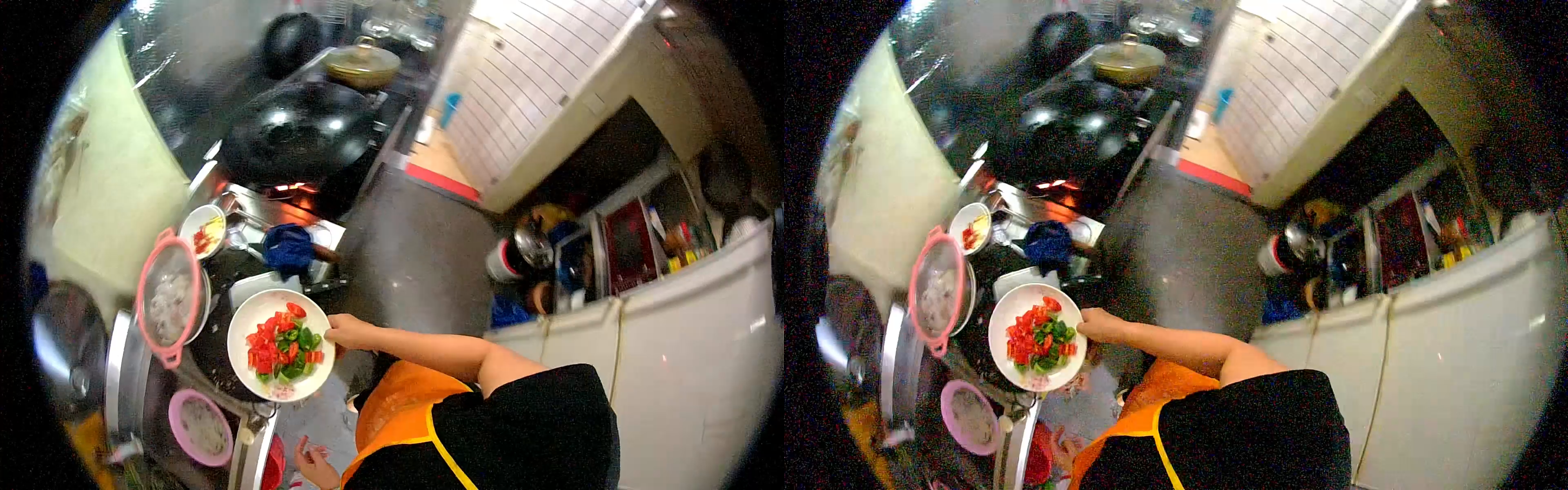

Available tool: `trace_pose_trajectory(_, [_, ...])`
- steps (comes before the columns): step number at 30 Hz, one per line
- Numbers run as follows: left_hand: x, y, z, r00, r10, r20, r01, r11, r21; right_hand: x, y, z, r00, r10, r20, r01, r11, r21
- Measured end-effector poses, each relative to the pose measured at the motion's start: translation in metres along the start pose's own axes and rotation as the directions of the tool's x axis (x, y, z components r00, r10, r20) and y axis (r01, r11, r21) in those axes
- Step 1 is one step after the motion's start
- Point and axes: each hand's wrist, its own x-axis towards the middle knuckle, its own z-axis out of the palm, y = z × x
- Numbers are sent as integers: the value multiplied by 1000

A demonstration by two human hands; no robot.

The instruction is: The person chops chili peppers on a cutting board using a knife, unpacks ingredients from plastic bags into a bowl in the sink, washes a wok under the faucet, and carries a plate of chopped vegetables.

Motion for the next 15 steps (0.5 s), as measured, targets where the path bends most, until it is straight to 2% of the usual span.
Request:
trace_pose_trajectory(1, [3,-27,-2,994,60,90,-59,998,-15,-13,7,-13,1000,29,10,-29,996,86])
trace_pose_trajectory(2, [10,-33,-3,985,-19,170,21,1000,-12,-35,8,-33,999,47,3,-46,984,172])
trace_pose_trajectory(3, [29,-55,-13,957,-97,272,106,994,-20,-45,23,-34,991,134,-18,-127,969,212])
trace_pose_trajectory(4, [31,-54,-4,930,-166,327,174,985,5,-58,54,-55,993,55,-106,-31,976,216])
trace_pose_trajectory(5, [44,-51,-6,922,-208,326,201,978,56,-82,41,-71,988,133,-84,-95,930,356])
trace_pose_trajectory(6, [57,-32,0,914,-247,322,223,969,110,-100,40,-89,972,201,-121,-137,905,402])
trace_pose_trajectory(7, [68,-10,6,908,-285,308,245,956,162,-113,47,-103,958,200,-207,-88,889,449])
trace_pose_trajectory(8, [71,24,20,931,-190,311,165,981,106,-119,70,-122,946,222,-235,-130,927,352])
trace_pose_trajectory(9, [67,70,42,950,-93,299,82,995,49,-126,87,-132,938,212,-276,-26,834,552])
trace_pose_trajectory(10, [69,103,58,971,-4,237,5,1000,-6,-122,113,-143,886,213,-412,17,873,488])
trace_pose_trajectory(11, [80,128,57,983,31,180,-33,999,7,-145,89,-162,905,219,-365,50,797,601])
trace_pose_trajectory(12, [101,154,74,975,69,211,-74,997,16,-145,91,-170,883,255,-394,16,823,568])
trace_pose_trajectory(14, [131,175,113,932,153,328,-152,988,-27,-146,108,-179,796,274,-539,165,759,630])
trace_pose_trajectory(15, [142,175,121,916,192,352,-180,981,-67,-144,119,-185,779,281,-560,169,767,619])
